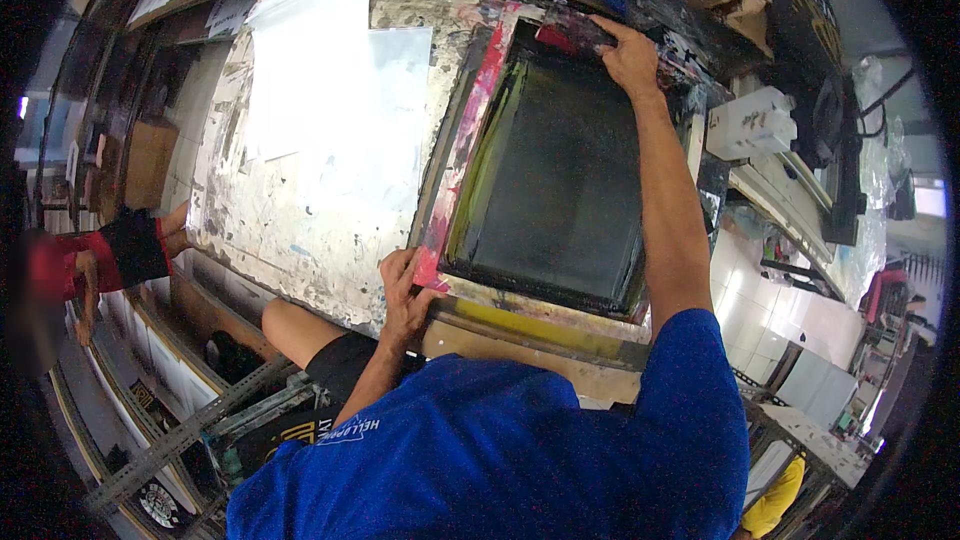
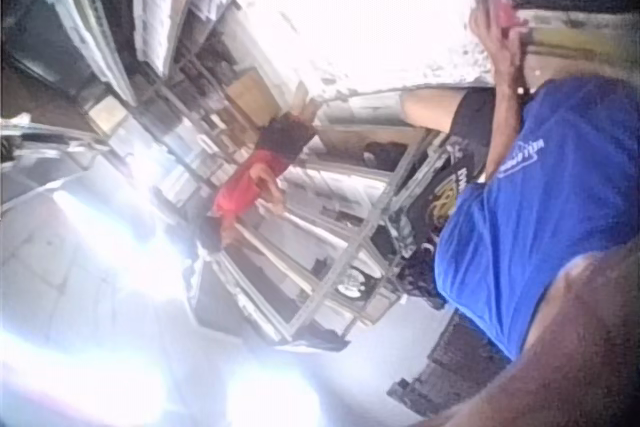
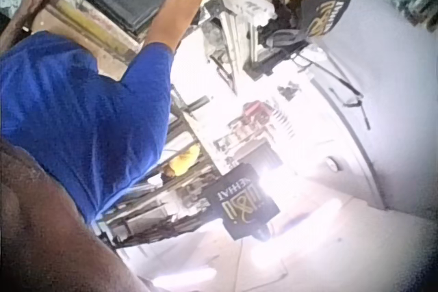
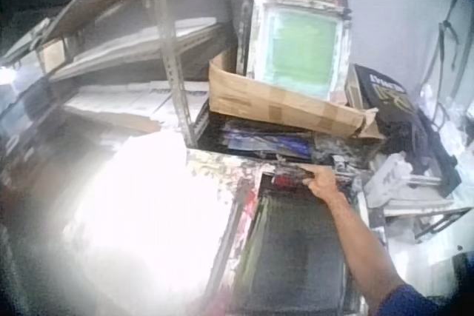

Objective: The person performs screen printing on sheets of paper using a squeegee and a screen frame, moving the printed sheets to a pile and placing new sheets onto the printing board.

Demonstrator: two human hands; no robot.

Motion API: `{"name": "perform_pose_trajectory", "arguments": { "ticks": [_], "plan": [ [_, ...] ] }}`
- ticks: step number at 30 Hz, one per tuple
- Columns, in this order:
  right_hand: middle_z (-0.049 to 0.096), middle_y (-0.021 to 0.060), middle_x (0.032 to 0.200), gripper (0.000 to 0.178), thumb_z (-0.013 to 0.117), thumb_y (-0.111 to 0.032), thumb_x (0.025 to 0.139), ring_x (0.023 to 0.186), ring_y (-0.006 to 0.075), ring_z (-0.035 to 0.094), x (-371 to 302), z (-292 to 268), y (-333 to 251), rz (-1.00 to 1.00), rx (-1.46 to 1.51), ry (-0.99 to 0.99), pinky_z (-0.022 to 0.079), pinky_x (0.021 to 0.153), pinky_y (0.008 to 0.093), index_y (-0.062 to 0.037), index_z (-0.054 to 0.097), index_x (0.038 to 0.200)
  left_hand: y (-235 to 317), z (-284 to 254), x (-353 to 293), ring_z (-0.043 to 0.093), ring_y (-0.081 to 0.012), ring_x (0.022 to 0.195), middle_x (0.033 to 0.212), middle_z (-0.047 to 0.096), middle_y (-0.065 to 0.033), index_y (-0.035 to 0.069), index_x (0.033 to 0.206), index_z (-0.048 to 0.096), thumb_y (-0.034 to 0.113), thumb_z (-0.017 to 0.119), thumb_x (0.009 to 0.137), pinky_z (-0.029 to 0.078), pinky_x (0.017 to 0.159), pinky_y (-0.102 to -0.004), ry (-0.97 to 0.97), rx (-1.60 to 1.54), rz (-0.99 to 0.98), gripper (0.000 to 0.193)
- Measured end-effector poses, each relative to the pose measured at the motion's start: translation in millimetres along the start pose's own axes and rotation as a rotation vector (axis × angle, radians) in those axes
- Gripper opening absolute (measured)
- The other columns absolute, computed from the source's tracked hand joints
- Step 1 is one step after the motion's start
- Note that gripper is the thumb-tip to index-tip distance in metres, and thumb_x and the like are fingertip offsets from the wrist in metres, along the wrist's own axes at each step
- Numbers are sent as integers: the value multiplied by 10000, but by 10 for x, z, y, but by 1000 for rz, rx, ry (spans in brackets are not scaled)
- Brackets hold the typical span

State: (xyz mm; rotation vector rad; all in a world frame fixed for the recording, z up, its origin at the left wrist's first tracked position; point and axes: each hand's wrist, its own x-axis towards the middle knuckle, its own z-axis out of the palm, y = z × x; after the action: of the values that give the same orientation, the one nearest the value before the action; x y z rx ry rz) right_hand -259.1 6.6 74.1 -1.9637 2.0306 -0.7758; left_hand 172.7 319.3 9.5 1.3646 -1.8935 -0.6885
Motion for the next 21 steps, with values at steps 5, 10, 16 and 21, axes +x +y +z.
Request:
{"name": "perform_pose_trajectory", "arguments": {
  "ticks": [5, 10, 16, 21],
  "plan": [
    [648, 108, 1357, 633, 709, 58, 776, 1228, 183, 595, -379, -335, 7, 145, 396, 9, 419, 1061, 286, -141, 630, 1372, -9, 61, -53, 506, -323, 1074, 1143, 602, -151, 38, 1371, 597, 371, 826, 749, 387, 978, -436, 16, -90, -81, 742],
    [635, 107, 1372, 659, 742, 61, 773, 1233, 179, 582, -1286, -541, -428, 261, 689, 15, 414, 1078, 300, -110, 602, 1393, 31, 90, -69, 513, -321, 1070, 1131, 606, -148, 42, 1378, 595, 280, 857, 705, 402, 972, -417, 94, -161, -60, 760],
    [630, 206, 1341, 644, 731, 17, 778, 1278, 335, 589, -2423, -915, -1453, 125, 488, -153, 454, 1063, 378, -213, 630, 1371, 414, -107, 165, 539, -302, 1056, 1108, 649, -153, -69, 1285, 611, 200, 861, 676, 439, 957, -391, 248, -247, 54, 712],
    [647, 195, 991, 651, 731, -89, 711, 898, 356, 630, -2644, -1458, -2235, -166, -136, -75, 481, 811, 436, -208, 654, 1346, 953, -302, 598, 556, -232, 1058, 1098, 623, -120, -70, 1200, 647, 82, 780, 762, 445, 933, -334, 426, -328, 17, 483]
  ]
}}
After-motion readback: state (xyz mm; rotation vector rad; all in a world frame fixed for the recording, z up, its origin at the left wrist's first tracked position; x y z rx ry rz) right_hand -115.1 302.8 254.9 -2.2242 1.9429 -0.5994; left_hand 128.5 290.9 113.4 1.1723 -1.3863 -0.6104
